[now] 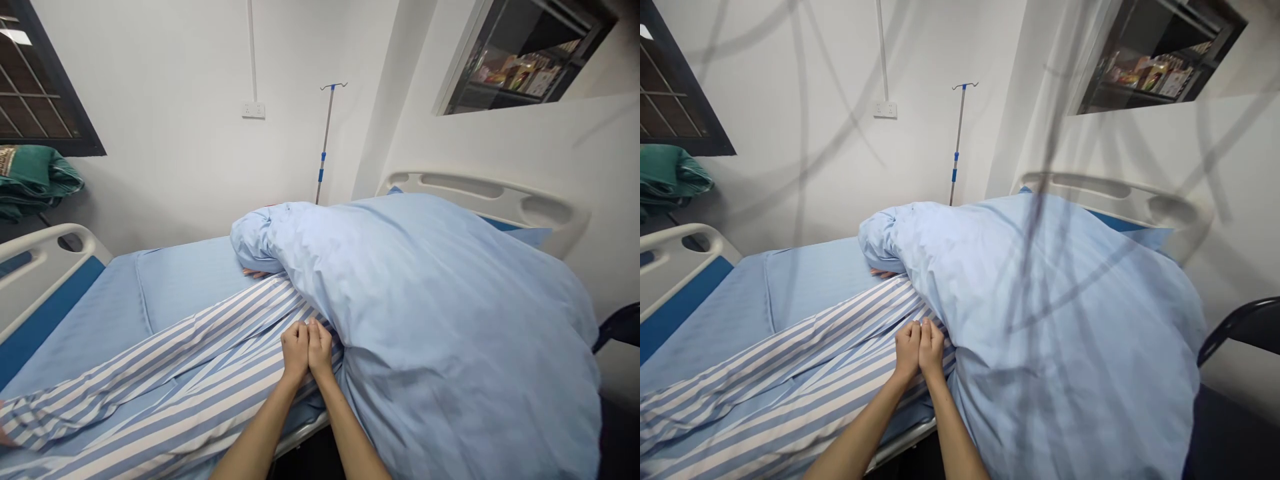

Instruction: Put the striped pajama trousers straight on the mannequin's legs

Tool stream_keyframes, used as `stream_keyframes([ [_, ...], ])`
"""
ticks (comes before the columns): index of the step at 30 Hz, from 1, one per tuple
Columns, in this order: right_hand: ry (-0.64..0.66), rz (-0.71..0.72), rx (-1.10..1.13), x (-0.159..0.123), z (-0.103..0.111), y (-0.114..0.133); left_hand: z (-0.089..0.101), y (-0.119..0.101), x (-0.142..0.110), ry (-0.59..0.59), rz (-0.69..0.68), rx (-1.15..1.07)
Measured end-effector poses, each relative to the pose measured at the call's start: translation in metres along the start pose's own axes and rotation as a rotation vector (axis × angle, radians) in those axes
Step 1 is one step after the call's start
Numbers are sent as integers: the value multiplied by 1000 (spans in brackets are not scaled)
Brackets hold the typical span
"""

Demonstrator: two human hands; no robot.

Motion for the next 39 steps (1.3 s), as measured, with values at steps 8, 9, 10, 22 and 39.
stream_keyframes([
  [8, 120, 57, -203, 18, 9, 16, -4, 3, -2, 48, -34, 100],
  [9, 144, 91, -240, 20, 11, 15, -5, 3, -2, 48, -41, 110],
  [10, 152, 111, -259, 23, 13, 10, -5, 3, -2, 45, -49, 119],
  [22, -1, 75, -361, 29, 25, -26, 22, 9, 0, 170, 12, 49],
  [39, 59, 55, -763, 28, 23, -21, 466, 114, -82, -305, 216, 629],
])
Point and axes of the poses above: each hand's wrist, its own x-axis towards the middle knuckle, its own z-axis out of the back of the hand, y = z × x, the point moved 3 cm from there along x, towards the middle knuckle, and after that the axes turned 1 degree about y, right-handed, at the moved point
